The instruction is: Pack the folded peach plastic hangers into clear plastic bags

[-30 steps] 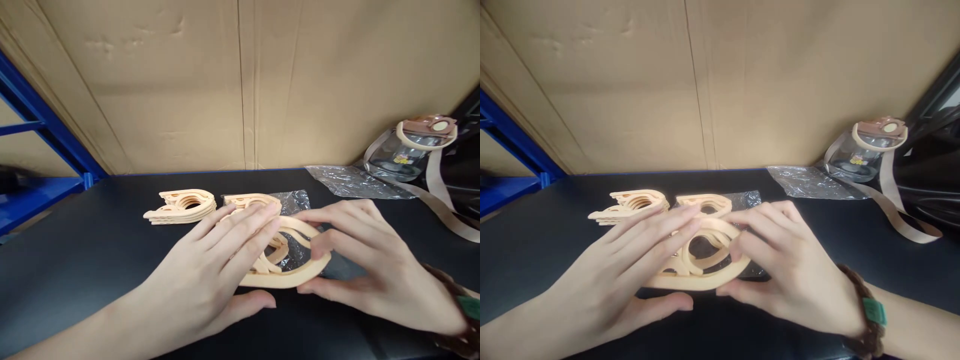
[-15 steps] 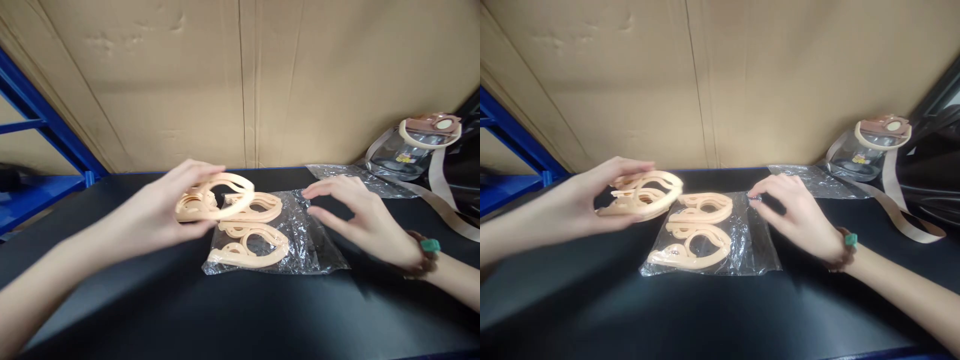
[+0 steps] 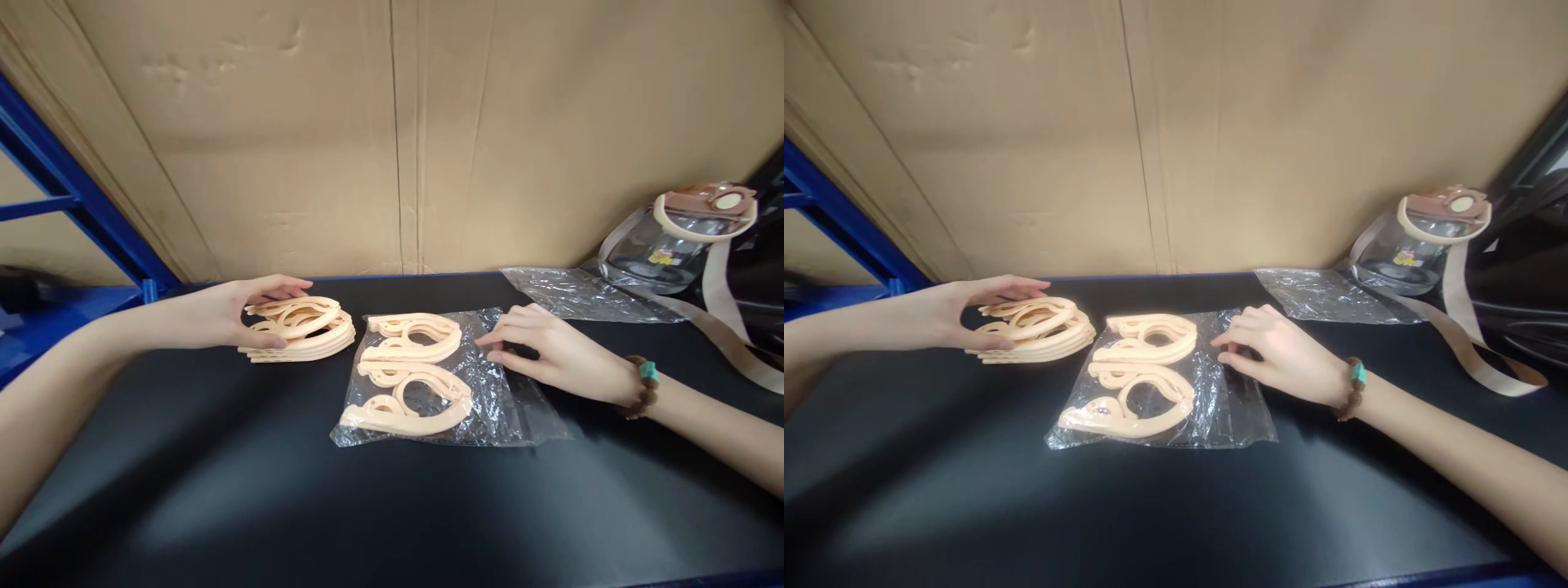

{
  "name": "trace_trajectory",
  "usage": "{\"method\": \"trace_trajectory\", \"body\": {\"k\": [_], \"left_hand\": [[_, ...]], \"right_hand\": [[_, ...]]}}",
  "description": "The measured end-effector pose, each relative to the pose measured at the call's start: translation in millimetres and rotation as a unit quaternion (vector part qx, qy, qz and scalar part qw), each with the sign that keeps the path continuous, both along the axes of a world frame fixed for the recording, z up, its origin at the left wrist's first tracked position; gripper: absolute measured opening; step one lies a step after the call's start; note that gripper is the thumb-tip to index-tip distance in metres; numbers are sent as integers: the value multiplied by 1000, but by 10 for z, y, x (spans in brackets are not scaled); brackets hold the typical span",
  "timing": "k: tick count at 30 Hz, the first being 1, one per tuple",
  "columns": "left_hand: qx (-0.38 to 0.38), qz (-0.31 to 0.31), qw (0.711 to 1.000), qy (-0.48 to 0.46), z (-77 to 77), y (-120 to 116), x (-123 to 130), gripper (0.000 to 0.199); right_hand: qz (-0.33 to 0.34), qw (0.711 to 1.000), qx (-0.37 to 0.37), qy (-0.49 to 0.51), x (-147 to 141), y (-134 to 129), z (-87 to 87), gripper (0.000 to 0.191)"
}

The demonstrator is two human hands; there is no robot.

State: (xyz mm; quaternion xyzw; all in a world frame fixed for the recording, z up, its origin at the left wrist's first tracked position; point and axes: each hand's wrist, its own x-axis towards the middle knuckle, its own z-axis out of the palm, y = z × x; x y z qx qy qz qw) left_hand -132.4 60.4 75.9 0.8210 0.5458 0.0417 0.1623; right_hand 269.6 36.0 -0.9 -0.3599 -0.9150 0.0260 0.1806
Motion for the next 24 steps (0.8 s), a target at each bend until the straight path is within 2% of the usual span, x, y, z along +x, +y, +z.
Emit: {"method": "trace_trajectory", "body": {"k": [5,8,10,12,15,18,21,24], "left_hand": [[-15,2,1000,15,3,2,-2,66],[-19,11,999,24,-15,0,-9,68],[4,0,1000,27,-39,-17,16,76],[58,-36,997,29,-73,-59,90,79],[132,-127,983,29,-144,-172,285,85],[133,-186,973,41,-233,-300,487,94],[106,-202,971,64,-324,-373,595,94],[96,-202,972,73,-390,-377,607,94]], "right_hand": [[24,999,-32,-17,-70,-11,1,44],[26,999,-24,-30,-104,26,-10,43],[33,999,-23,-22,-133,52,-40,40],[36,999,-31,12,-158,66,-89,36],[23,995,-63,74,-172,59,-157,30],[11,989,-97,112,-168,37,-180,20],[18,986,-107,129,-177,0,-160,19],[20,991,-87,100,-203,-65,-129,26]]}}
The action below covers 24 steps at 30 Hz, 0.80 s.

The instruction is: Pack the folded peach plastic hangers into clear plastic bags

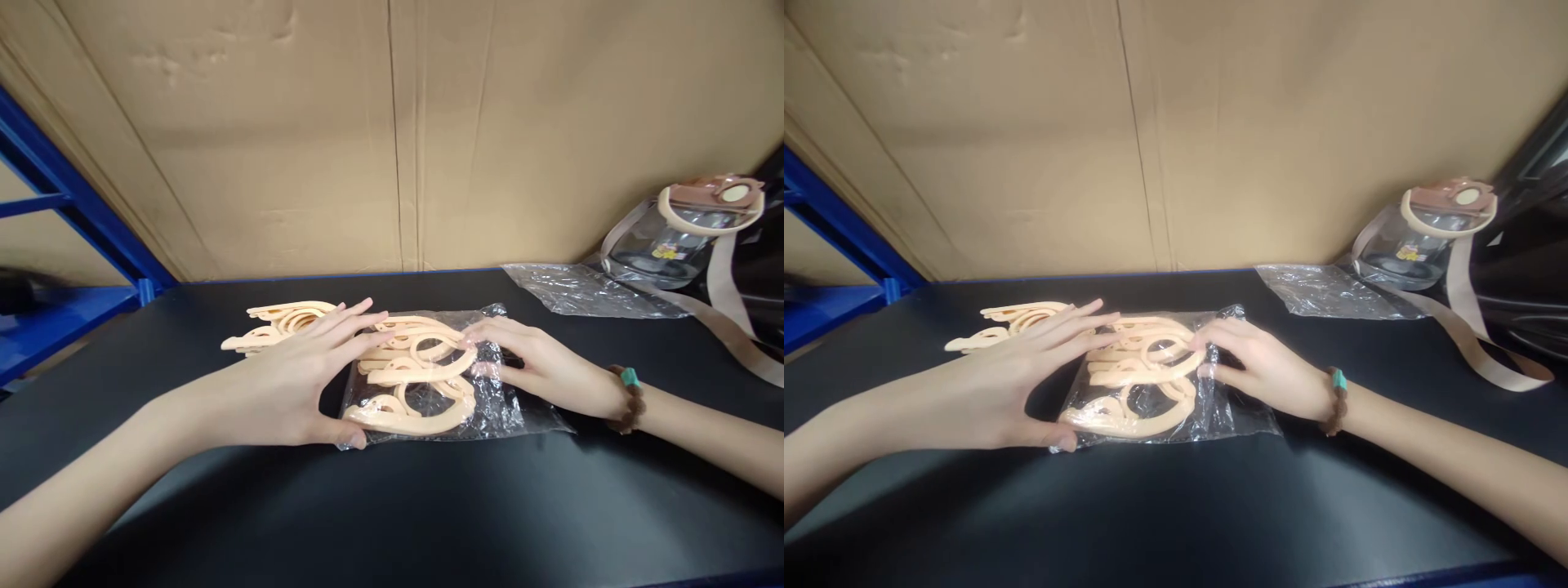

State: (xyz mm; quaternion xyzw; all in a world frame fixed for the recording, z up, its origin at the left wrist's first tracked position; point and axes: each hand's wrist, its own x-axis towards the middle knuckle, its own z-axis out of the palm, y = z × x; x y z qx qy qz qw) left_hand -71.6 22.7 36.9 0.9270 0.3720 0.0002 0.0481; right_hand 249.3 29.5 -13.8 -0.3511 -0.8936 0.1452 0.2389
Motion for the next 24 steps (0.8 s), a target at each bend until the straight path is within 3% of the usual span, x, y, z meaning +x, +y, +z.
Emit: {"method": "trace_trajectory", "body": {"k": [9,11,13,16,18,21,24], "left_hand": [[-14,-34,999,-3,40,-66,79,85],[-17,-51,998,-18,32,-98,122,83],[-22,-69,997,-35,0,-127,168,81],[-38,-88,994,-56,-65,-175,249,75],[-56,-99,991,-68,-106,-209,307,73],[-68,-106,988,-90,-159,-243,370,76],[-57,-107,988,-94,-212,-245,387,78]], "right_hand": [[23,991,104,-82,-41,-81,64,31],[-14,988,123,-93,-14,-50,106,28],[-103,980,138,-97,43,-13,156,24],[-240,962,81,-99,168,40,211,31],[-272,956,6,-110,248,70,217,34],[-249,959,-80,-111,311,103,191,35],[-183,968,-165,-43,304,111,169,33]]}}
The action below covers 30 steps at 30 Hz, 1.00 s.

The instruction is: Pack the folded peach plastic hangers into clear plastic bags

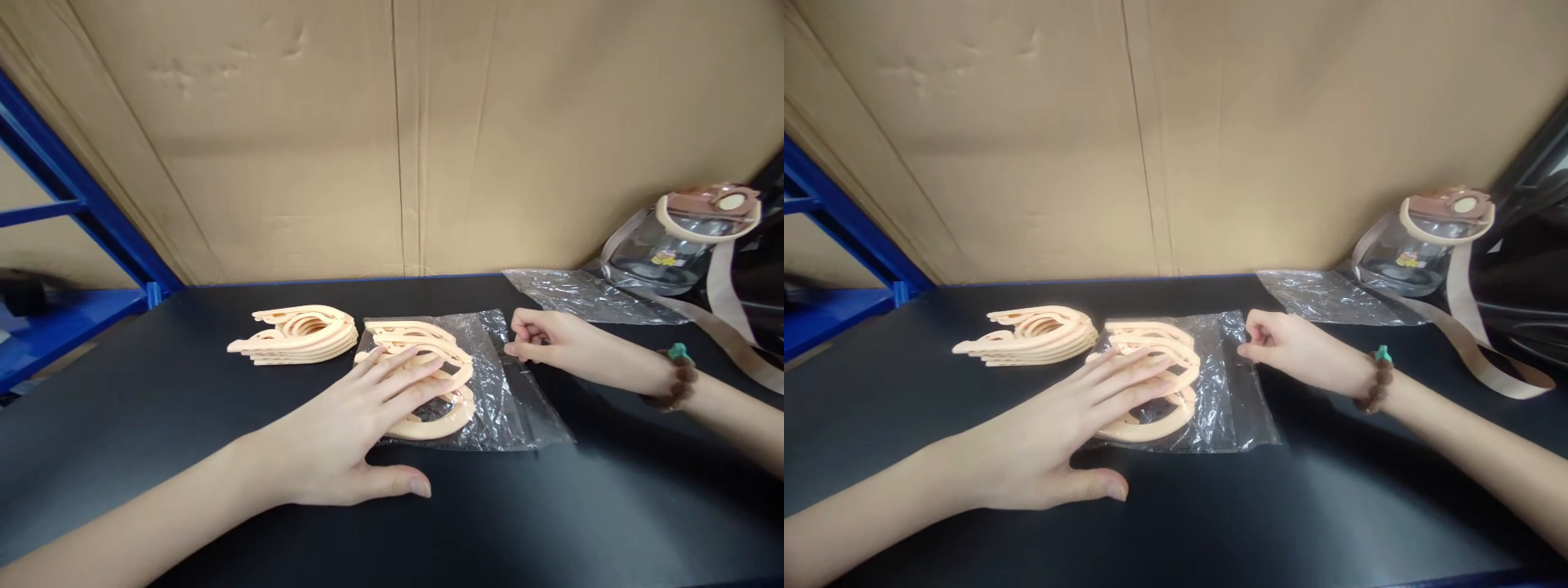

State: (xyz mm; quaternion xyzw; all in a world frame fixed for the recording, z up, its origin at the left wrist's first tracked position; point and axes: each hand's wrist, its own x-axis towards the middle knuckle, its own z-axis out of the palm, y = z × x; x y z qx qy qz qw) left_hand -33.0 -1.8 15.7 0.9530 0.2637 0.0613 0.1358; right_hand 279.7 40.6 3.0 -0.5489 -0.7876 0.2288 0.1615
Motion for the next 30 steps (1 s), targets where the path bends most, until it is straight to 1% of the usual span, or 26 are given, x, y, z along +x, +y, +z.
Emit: {"method": "trace_trajectory", "body": {"k": [2,3,4,7,8,10,12,13,15,18,20,23,25,27,30], "left_hand": [[9,0,1000,6,-32,9,-5,80],[12,-1,1000,7,-44,13,-9,81],[14,-2,1000,6,-54,16,-13,81],[15,-4,1000,-3,-65,18,-22,82],[16,-4,1000,-5,-64,16,-23,82],[20,-3,1000,-8,-59,11,-18,81],[23,-2,1000,-5,-54,8,-6,80],[23,-1,1000,-3,-53,8,1,80],[24,-1,1000,1,-55,10,13,79],[32,-4,999,-3,-61,18,22,78],[37,-7,999,-2,-62,21,22,79],[40,-12,999,1,-60,14,25,82],[49,-14,999,5,-59,1,37,83],[59,-13,998,16,-59,-14,58,81],[63,-21,997,31,-59,-33,94,77]], "right_hand": [[35,996,-45,74,-20,-8,1,29],[39,994,-49,93,-28,-13,6,28],[32,994,-36,94,-32,-18,11,27],[-28,998,40,25,-25,-18,13,28],[-42,998,42,15,-18,-10,3,30],[-39,998,-7,55,-3,17,-34,33],[-16,988,-69,135,11,51,-85,34],[-6,982,-85,166,17,67,-111,35],[6,979,-87,183,25,86,-153,37],[2,983,-76,164,25,85,-175,43],[-11,980,-86,179,11,70,-160,52],[-51,964,-101,239,-38,29,-102,67],[-80,952,-89,281,-87,-13,-51,69],[-92,944,-51,314,-144,-66,0,66],[-59,939,6,340,-231,-156,61,56]]}}
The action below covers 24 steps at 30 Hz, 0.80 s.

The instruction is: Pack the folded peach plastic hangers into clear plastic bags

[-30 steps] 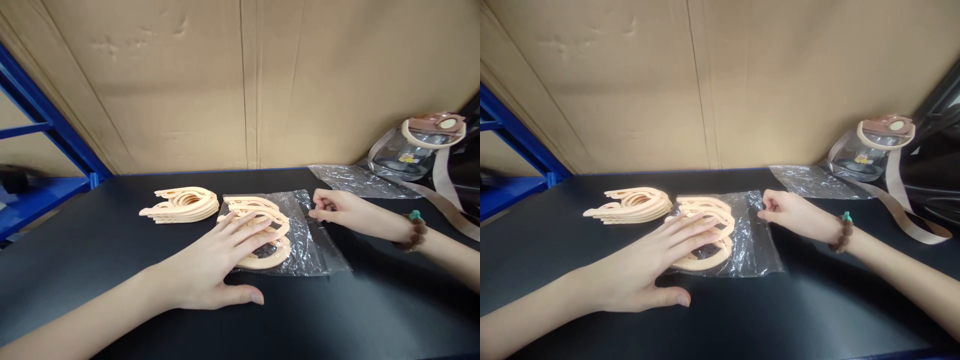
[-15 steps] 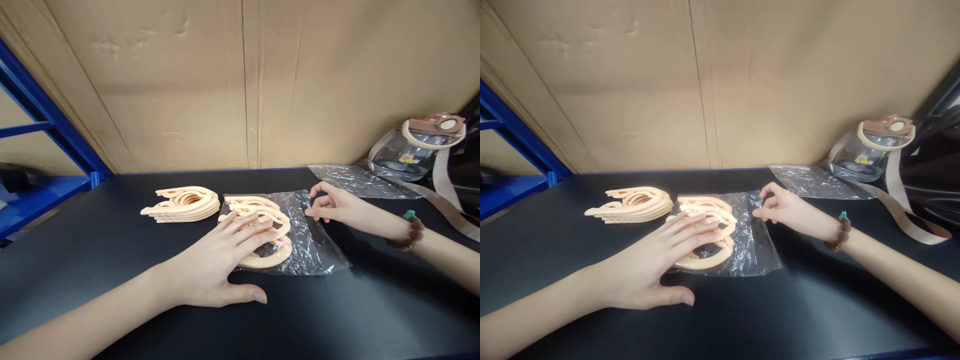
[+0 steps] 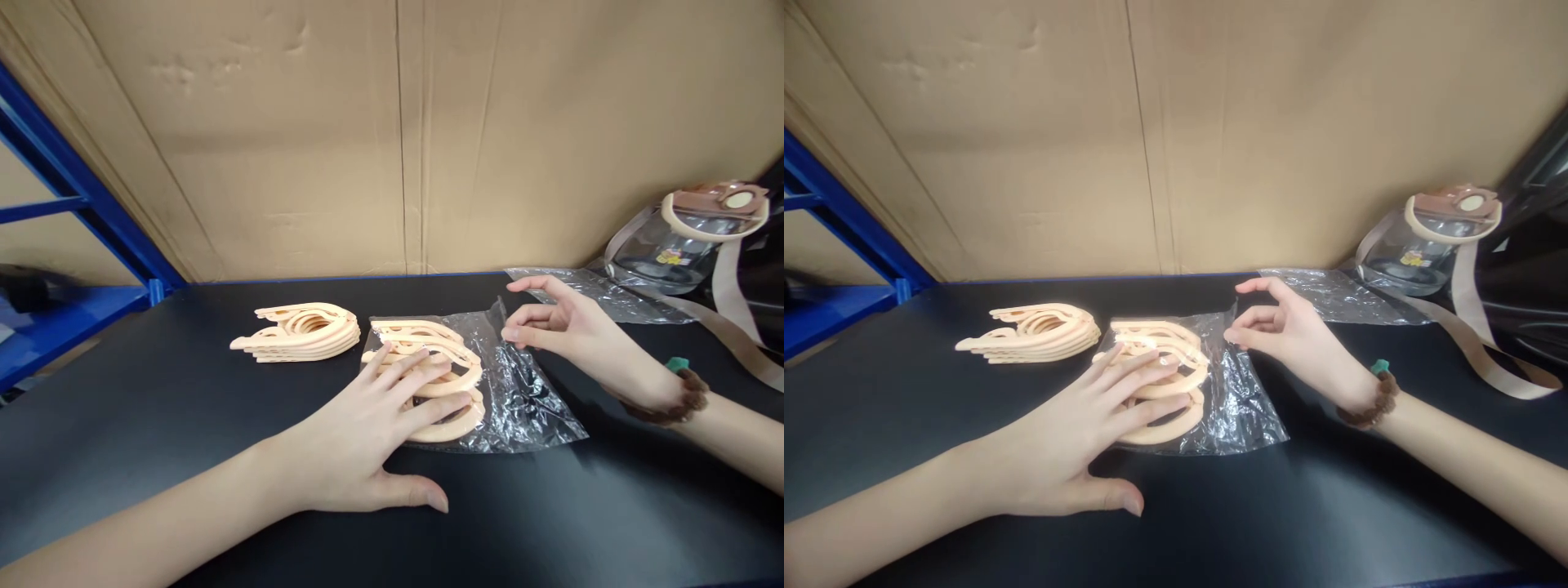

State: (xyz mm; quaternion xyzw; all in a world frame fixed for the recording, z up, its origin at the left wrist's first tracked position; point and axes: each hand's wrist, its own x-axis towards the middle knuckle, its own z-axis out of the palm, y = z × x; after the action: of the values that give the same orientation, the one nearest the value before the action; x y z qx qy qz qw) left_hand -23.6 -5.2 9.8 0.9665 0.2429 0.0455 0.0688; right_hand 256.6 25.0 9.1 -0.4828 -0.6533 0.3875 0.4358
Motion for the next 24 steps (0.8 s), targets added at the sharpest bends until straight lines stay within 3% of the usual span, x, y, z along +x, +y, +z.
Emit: {"method": "trace_trajectory", "body": {"k": [4,8,11,16,24], "left_hand": [[-6,-20,1000,-13,1,-6,21,78],[-10,-25,999,-17,-7,4,11,78],[-7,-31,999,-34,-17,8,5,77],[-13,-34,999,-23,4,0,17,79],[-72,-20,996,-46,18,-23,-17,73]], "right_hand": [[86,995,52,-23,-71,-82,22,32],[138,964,165,-155,-81,-97,-18,29],[174,925,221,-255,-85,-106,-61,37],[222,880,237,-347,-173,-132,-141,63],[271,865,194,-375,-376,-17,-60,83]]}}
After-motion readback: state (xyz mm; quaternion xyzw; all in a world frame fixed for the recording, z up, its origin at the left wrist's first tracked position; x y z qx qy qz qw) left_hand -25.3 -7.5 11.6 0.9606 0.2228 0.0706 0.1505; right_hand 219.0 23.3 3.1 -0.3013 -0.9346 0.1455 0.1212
